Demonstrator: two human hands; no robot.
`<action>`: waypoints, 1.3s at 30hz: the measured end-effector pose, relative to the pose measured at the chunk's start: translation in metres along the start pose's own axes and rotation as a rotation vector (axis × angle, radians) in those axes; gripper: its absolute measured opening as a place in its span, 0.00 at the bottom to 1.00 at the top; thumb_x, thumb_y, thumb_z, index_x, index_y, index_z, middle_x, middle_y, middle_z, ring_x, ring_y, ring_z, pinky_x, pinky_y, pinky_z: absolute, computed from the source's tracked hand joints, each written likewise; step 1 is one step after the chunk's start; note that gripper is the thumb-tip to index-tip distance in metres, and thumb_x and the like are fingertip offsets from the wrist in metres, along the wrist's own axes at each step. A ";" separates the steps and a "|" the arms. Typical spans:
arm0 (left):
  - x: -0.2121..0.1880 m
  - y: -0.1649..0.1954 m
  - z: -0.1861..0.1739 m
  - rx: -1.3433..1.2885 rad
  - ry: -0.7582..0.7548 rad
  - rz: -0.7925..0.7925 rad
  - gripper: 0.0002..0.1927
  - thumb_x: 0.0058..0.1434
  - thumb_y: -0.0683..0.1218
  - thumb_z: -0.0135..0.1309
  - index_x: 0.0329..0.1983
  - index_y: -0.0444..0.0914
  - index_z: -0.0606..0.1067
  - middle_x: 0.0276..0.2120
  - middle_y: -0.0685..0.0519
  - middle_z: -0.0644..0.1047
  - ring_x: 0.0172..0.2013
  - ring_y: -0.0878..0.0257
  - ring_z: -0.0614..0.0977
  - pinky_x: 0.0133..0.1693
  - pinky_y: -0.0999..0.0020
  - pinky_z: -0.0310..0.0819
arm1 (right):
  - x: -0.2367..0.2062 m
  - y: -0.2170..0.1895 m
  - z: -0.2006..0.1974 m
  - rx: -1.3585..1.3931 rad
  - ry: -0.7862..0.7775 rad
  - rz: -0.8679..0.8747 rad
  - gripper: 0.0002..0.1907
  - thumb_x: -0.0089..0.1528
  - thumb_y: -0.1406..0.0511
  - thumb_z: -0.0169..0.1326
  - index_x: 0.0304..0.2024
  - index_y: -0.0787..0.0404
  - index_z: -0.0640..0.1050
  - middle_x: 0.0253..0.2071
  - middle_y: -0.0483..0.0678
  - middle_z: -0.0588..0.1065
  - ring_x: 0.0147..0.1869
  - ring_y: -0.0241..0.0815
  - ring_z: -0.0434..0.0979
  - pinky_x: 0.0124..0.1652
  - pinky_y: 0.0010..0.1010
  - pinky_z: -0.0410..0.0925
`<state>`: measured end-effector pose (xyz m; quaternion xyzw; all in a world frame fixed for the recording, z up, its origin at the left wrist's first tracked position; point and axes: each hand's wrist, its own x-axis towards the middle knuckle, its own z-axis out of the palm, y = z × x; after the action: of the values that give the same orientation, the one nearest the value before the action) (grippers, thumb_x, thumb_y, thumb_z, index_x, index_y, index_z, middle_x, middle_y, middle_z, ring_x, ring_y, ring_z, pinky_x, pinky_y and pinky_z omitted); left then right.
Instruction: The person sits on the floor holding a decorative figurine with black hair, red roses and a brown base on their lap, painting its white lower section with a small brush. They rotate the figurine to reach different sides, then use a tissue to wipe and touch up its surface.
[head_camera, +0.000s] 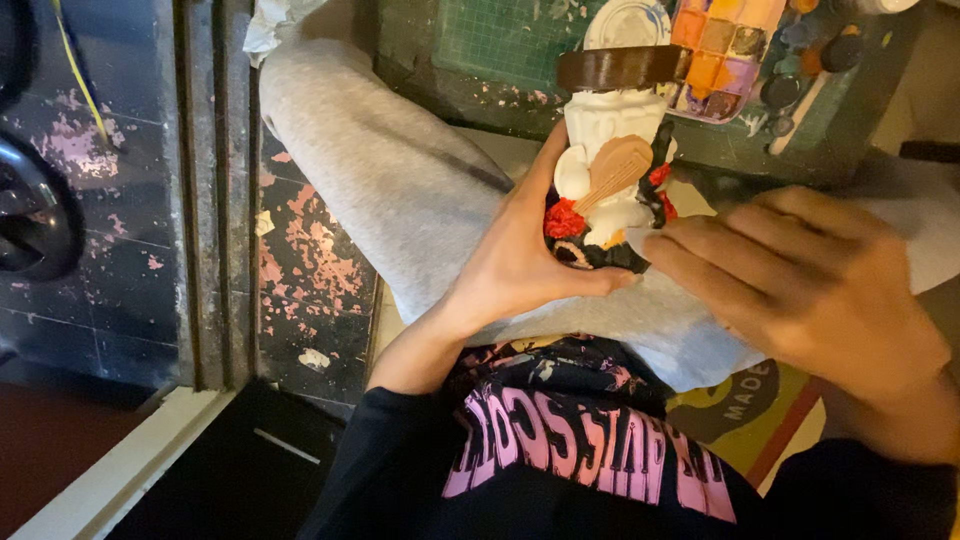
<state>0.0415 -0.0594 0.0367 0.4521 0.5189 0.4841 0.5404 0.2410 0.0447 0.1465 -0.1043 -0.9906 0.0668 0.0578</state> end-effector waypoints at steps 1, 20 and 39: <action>0.000 0.000 0.000 0.014 0.005 0.004 0.63 0.48 0.49 0.75 0.80 0.30 0.48 0.70 0.39 0.70 0.70 0.54 0.72 0.72 0.62 0.65 | 0.000 0.000 -0.001 0.006 0.006 0.011 0.19 0.52 0.68 0.61 0.46 0.60 0.84 0.43 0.43 0.80 0.39 0.39 0.77 0.41 0.31 0.68; 0.003 -0.005 0.000 0.017 0.028 0.013 0.64 0.47 0.49 0.75 0.80 0.30 0.48 0.67 0.40 0.72 0.68 0.55 0.75 0.70 0.62 0.68 | 0.005 0.004 0.006 -0.009 0.066 -0.062 0.18 0.49 0.69 0.60 0.43 0.61 0.84 0.42 0.43 0.81 0.39 0.39 0.79 0.39 0.29 0.68; 0.003 -0.004 0.003 -0.143 0.020 0.000 0.63 0.50 0.46 0.76 0.81 0.31 0.49 0.69 0.43 0.71 0.68 0.59 0.73 0.71 0.63 0.67 | 0.007 0.004 0.002 -0.043 0.084 -0.058 0.21 0.47 0.69 0.59 0.44 0.61 0.84 0.42 0.43 0.80 0.38 0.39 0.78 0.39 0.30 0.69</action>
<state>0.0447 -0.0574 0.0324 0.4076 0.4883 0.5243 0.5661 0.2350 0.0499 0.1449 -0.0796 -0.9911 0.0393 0.0988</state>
